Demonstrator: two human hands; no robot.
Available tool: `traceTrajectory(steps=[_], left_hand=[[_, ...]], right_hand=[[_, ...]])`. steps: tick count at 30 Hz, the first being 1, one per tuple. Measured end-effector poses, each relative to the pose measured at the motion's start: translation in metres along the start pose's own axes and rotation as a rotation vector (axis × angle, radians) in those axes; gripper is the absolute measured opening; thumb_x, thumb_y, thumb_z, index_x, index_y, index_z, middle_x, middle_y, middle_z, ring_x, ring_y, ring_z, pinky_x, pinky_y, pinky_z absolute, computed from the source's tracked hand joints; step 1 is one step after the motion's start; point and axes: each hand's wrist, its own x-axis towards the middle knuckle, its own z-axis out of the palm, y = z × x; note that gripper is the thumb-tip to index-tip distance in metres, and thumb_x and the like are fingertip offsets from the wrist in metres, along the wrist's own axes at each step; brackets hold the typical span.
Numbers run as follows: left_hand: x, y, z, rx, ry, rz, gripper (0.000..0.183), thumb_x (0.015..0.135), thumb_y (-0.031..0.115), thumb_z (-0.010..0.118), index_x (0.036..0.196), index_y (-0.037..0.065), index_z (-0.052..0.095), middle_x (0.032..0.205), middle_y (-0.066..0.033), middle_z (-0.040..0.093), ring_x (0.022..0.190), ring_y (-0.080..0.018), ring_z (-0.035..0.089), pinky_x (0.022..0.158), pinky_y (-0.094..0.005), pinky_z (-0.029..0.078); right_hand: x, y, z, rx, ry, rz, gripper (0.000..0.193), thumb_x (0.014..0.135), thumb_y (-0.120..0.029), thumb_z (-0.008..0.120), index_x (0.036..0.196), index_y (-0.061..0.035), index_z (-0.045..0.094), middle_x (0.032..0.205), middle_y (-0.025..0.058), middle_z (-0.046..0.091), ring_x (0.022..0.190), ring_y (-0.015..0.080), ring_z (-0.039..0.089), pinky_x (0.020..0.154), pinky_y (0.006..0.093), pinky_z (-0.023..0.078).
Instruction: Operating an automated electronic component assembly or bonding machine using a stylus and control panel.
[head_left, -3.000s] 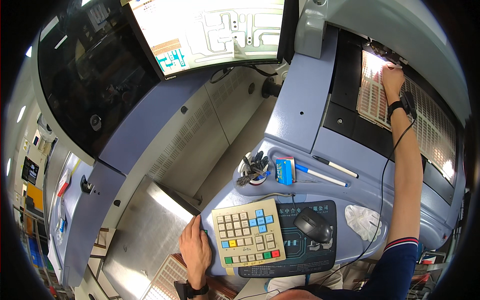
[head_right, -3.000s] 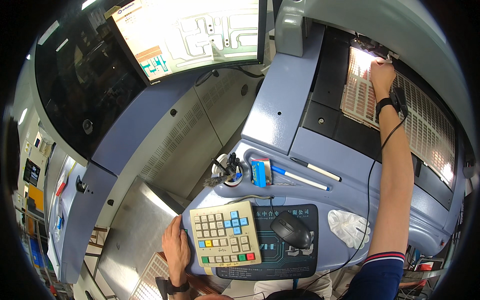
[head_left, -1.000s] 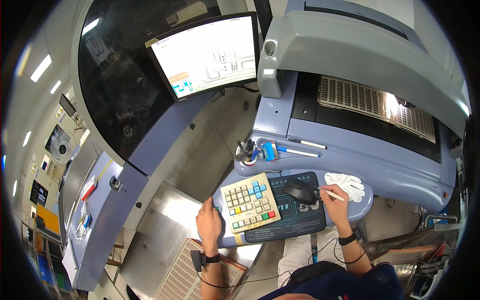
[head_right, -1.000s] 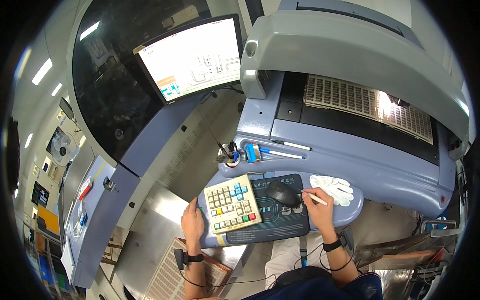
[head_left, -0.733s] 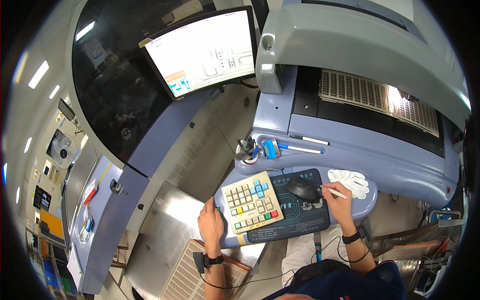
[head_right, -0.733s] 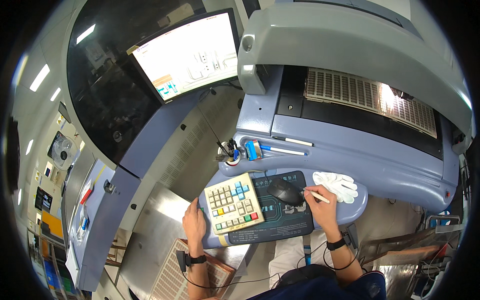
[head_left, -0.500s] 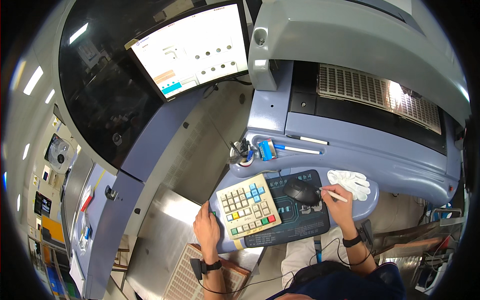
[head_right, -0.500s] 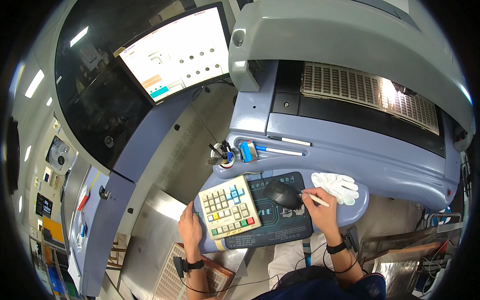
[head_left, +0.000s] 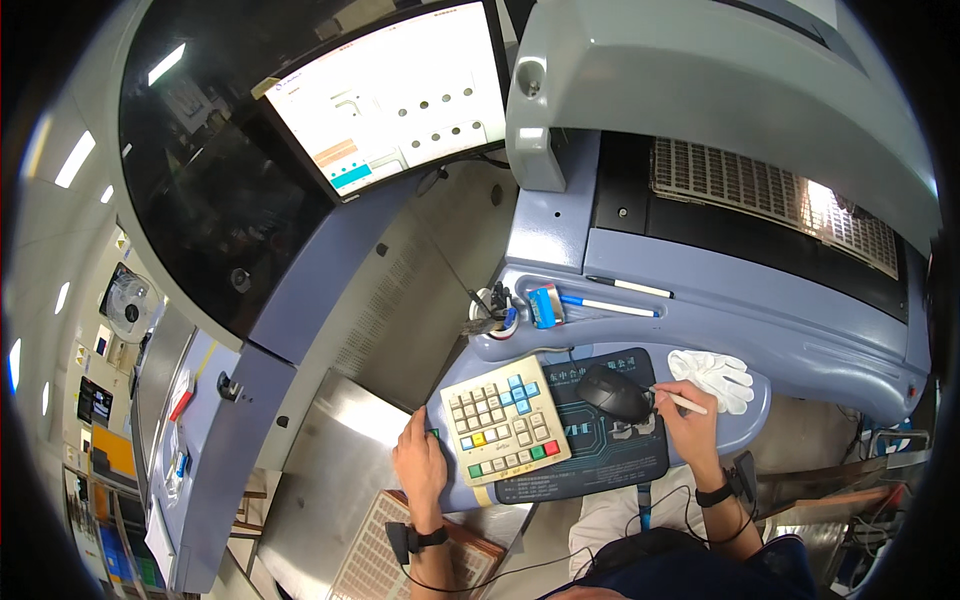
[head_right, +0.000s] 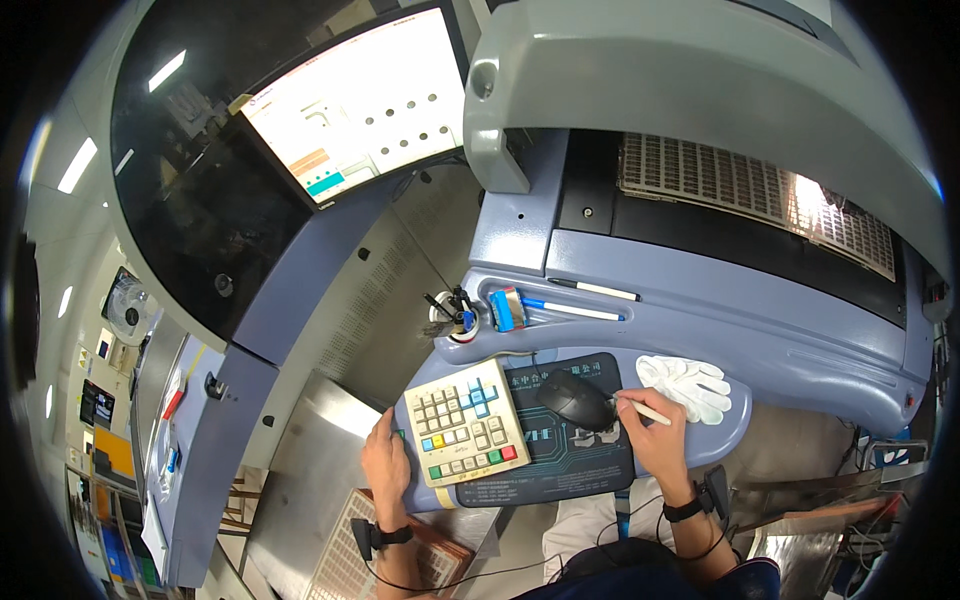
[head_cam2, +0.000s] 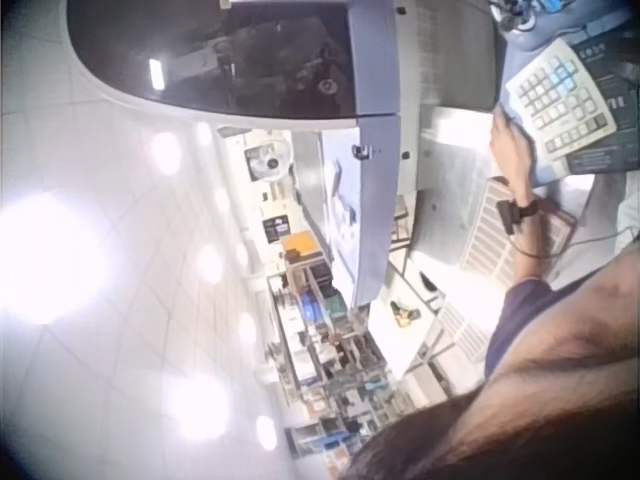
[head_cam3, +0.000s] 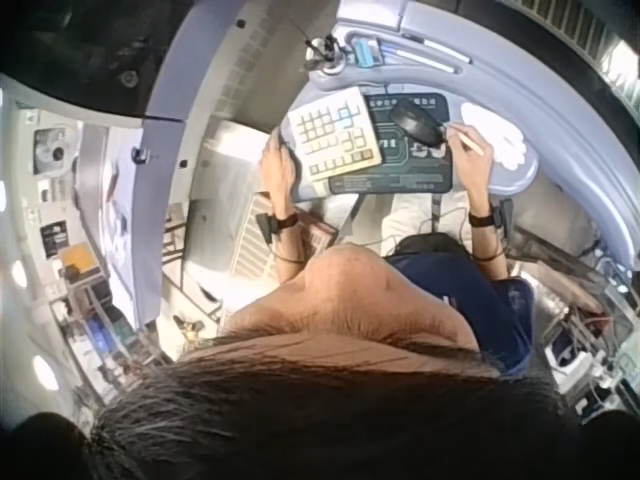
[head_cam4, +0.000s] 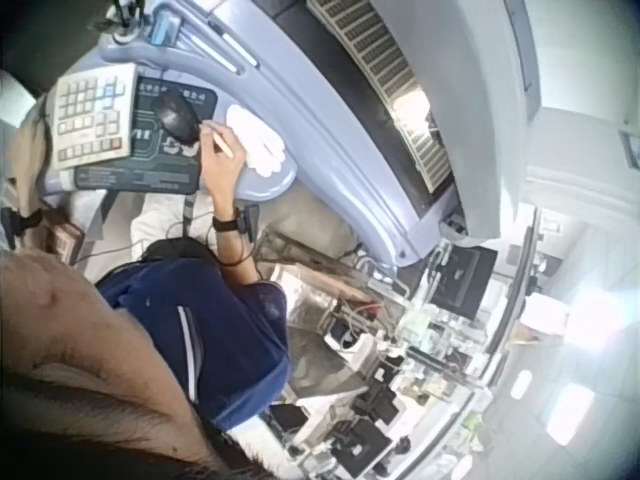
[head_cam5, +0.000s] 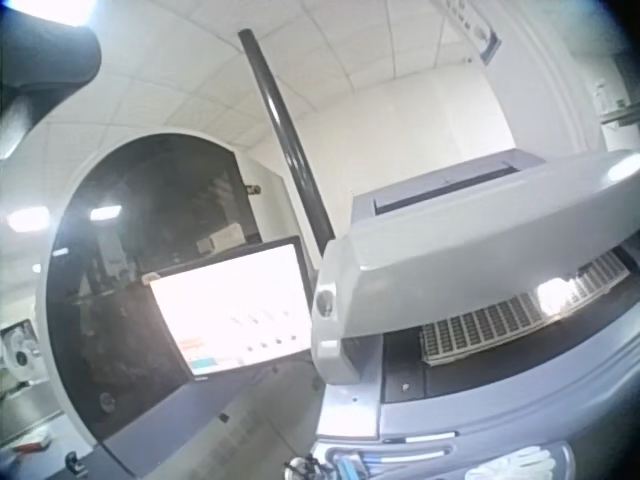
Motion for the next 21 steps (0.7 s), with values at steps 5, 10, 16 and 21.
traceTrajectory(steps=[5,10,16,21], left_hand=[[-0.001,0.008,-0.006,-0.014,0.005,0.005,0.047,0.098,0.015,0.048,0.144,0.007,0.055,0.143,-0.0136,0.06,0.129,-0.0328,0.057,0.111,-0.0476,0.04],[-0.002,0.007,-0.005,-0.004,0.001,0.004,0.047,0.099,0.017,0.047,0.145,0.007,0.054,0.145,-0.0139,0.059,0.132,-0.0326,0.055,0.112,-0.0479,0.038],[-0.005,0.005,-0.003,-0.016,0.022,0.016,0.049,0.099,0.018,0.046,0.146,0.008,0.053,0.144,-0.0171,0.058,0.132,-0.034,0.055,0.113,-0.0482,0.038],[-0.003,-0.002,-0.004,-0.012,-0.006,0.003,0.049,0.1,0.019,0.045,0.147,0.008,0.053,0.145,-0.0172,0.058,0.132,-0.0342,0.055,0.112,-0.0491,0.038]], right_hand=[[0.002,-0.004,0.001,0.03,-0.011,0.004,0.014,0.093,-0.008,0.069,0.099,0.0036,0.075,0.078,0.0054,0.072,0.069,0.0089,0.062,0.063,0.0245,0.047],[0.002,0.002,-0.003,0.165,-0.006,0.083,0.016,0.095,-0.007,0.067,0.102,0.0056,0.073,0.077,0.0034,0.07,0.07,0.0075,0.061,0.063,0.0227,0.047],[0.001,0.003,-0.004,0.187,-0.004,0.073,0.015,0.096,-0.006,0.066,0.102,0.0062,0.072,0.079,0.0044,0.069,0.072,0.007,0.062,0.064,0.0228,0.049],[-0.001,0.004,0.0,0.156,-0.007,0.062,0.014,0.095,-0.006,0.067,0.099,0.0054,0.073,0.08,0.0038,0.07,0.072,0.0071,0.062,0.065,0.0233,0.049]])
